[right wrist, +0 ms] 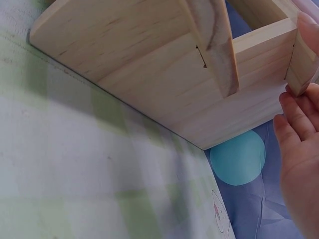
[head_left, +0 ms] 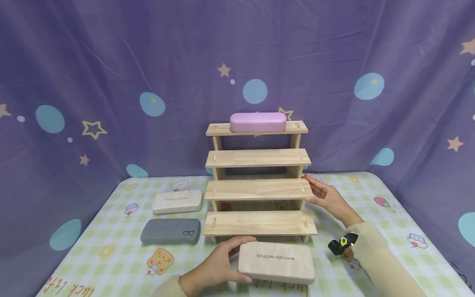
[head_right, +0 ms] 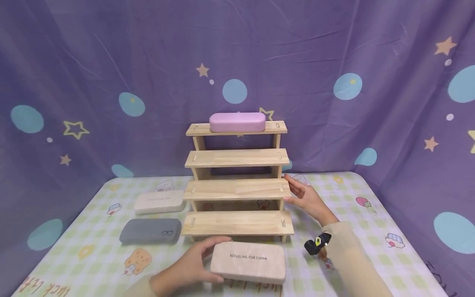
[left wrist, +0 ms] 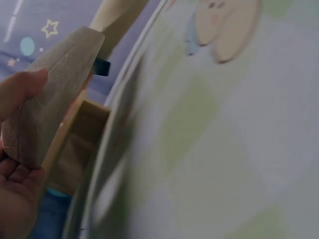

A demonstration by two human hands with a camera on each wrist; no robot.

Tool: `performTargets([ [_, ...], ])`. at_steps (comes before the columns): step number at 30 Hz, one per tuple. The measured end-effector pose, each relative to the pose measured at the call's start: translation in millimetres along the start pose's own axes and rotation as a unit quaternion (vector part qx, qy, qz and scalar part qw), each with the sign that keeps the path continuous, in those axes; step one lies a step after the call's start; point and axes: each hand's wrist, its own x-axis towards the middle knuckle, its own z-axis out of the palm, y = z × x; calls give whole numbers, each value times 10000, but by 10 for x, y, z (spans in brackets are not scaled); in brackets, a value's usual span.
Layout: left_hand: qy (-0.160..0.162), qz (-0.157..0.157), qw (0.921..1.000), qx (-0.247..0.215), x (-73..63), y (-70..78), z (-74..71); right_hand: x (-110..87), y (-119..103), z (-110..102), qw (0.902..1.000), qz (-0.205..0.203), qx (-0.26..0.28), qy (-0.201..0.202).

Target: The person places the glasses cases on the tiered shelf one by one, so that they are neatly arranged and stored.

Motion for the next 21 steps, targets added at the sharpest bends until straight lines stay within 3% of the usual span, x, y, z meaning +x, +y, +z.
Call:
performTargets([
  [5, 32, -46, 9999, 85, 37, 163, -109, -5, 3, 4, 10000, -50, 12, -19],
  [9, 102, 197, 9997, -102, 64, 285, -226, -1, 7, 2, 10000, -74, -3, 7],
  [14, 436, 489, 9978, 82, 93, 437, -400, 2, 9, 3, 10000, -69, -54, -17],
  [21, 995, 408, 9940, 220, 219, 692, -679, 3, -29, -24, 9992, 108, -374, -56],
])
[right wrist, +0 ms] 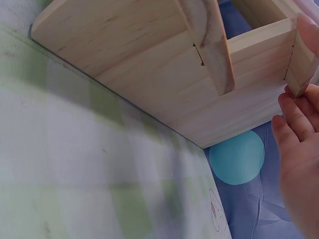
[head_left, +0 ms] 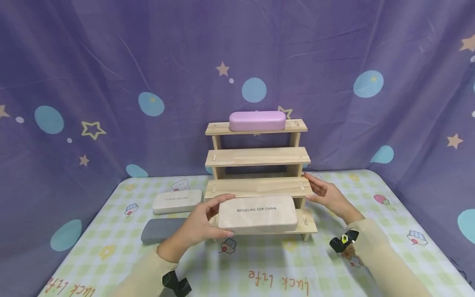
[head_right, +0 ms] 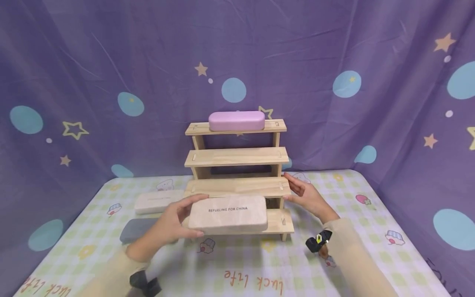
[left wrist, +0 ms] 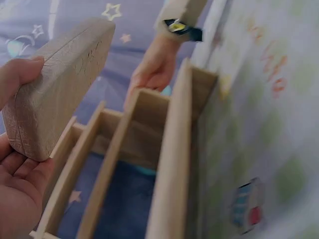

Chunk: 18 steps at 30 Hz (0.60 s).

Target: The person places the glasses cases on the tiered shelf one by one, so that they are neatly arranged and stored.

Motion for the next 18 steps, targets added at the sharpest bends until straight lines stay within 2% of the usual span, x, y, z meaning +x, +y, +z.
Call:
performTargets([
  [7, 164, 314, 9993, 146, 247, 67, -237, -14, 6, 2, 9999, 97, 72, 11],
  [18, 259, 322, 9990, 163, 797, 99, -538, -2, 3, -12, 10000, 45, -39, 45],
])
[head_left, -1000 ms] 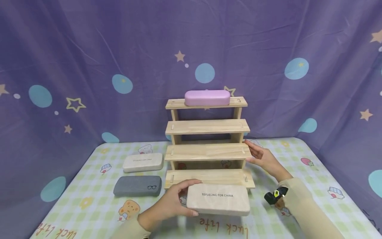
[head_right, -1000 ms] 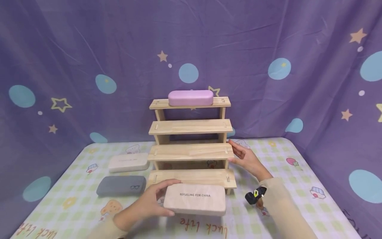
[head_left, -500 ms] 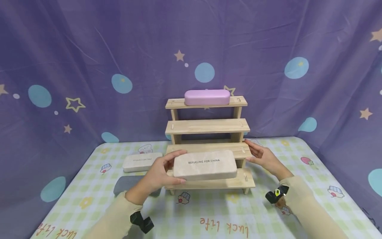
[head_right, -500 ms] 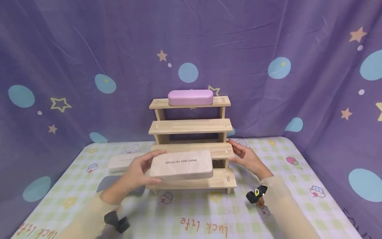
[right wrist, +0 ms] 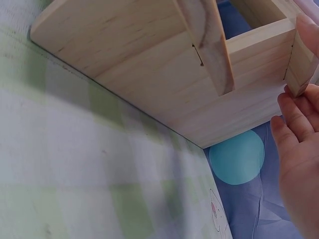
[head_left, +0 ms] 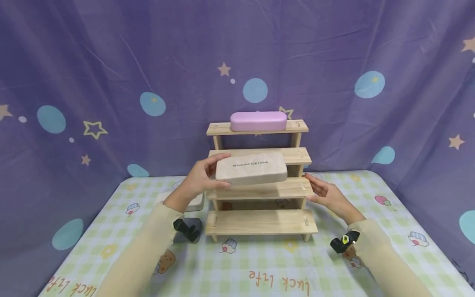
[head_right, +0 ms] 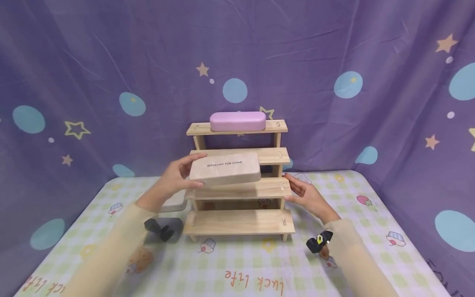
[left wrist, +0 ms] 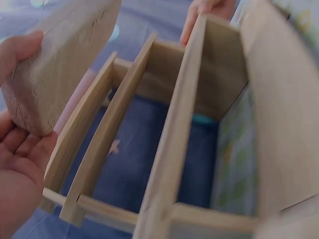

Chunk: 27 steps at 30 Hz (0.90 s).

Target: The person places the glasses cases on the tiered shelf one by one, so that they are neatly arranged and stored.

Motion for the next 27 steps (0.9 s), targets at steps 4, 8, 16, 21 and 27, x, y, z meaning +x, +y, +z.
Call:
performTargets([
  [4, -6, -16, 10000, -94, 182, -13, -72, -3, 10, 10, 10000, -25, 72, 18],
  [8, -12, -26, 9998, -198, 347, -59, -133, -4, 5, 10, 10000, -17, 94, 25],
  [16, 92, -122, 9990, -410, 645, -173, -206, -6, 12, 1, 9999, -85, 88, 15],
  [21, 232, -307, 9976, -582, 754, -228, -190, -4, 34, 1, 9997, -147, 174, -28],
  [27, 205, -398, 9971, -609, 827, -246, -169, -5, 34, 0, 9996, -153, 218, -38],
])
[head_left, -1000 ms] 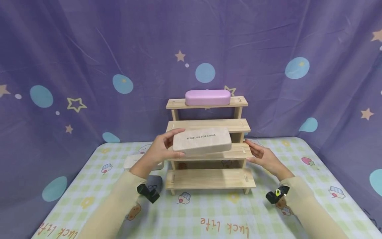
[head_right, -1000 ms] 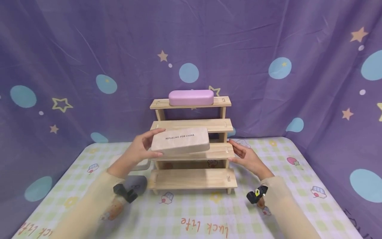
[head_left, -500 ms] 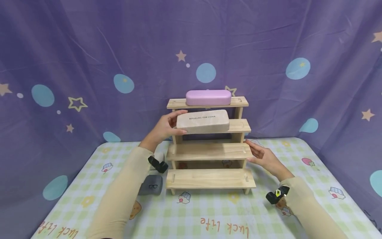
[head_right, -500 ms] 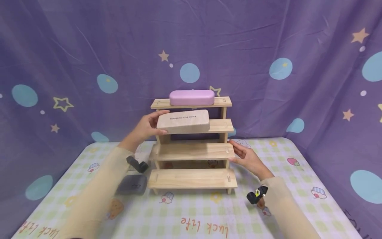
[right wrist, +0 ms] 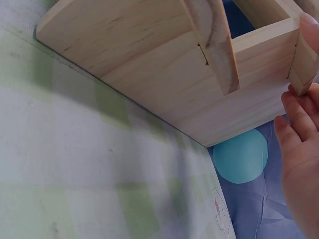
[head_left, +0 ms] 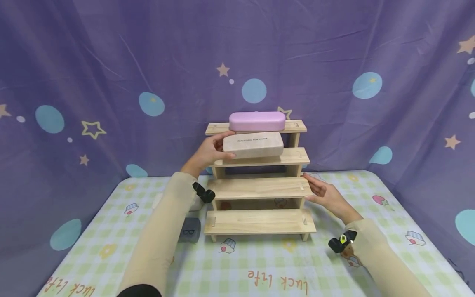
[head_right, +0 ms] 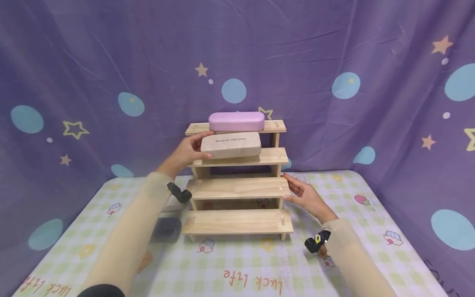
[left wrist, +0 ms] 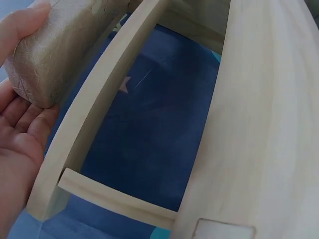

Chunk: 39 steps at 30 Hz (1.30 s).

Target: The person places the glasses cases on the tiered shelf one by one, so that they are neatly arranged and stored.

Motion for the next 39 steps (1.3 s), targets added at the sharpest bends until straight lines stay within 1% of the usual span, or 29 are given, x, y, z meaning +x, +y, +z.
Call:
performTargets([
  [3, -63, -18, 10000, 20, 19, 2, 4, 1, -4, 1, 10000, 1, -4, -8],
  [7, -238, -61, 9997, 66, 45, 4, 12, -3, -7, -4, 10000, -37, -9, 14],
  [11, -373, -158, 9991, 141, 59, 12, 20, -3, -11, -6, 10000, -93, 28, 15],
  [19, -503, -425, 9971, 384, 92, 5, 17, -6, -29, -19, 9999, -101, -75, 27],
  [24, -557, -521, 9956, 546, 102, 1, 12, -1, -33, -22, 9999, -136, -77, -17],
  [28, -656, -527, 9923, 914, 98, -12, -12, 5, -26, -10, 9999, -153, -48, -19],
  [31, -765, -606, 9875, 1234, 77, -5, -29, 12, -7, -6, 9999, -123, -36, -30],
  [34, -885, -647, 9832, 1460, 58, 8, -24, 12, 5, 0, 9999, -109, -13, -7],
  [39, -992, -579, 9781, 1737, 48, -4, -18, 3, 16, 17, 9999, -148, 62, 7],
])
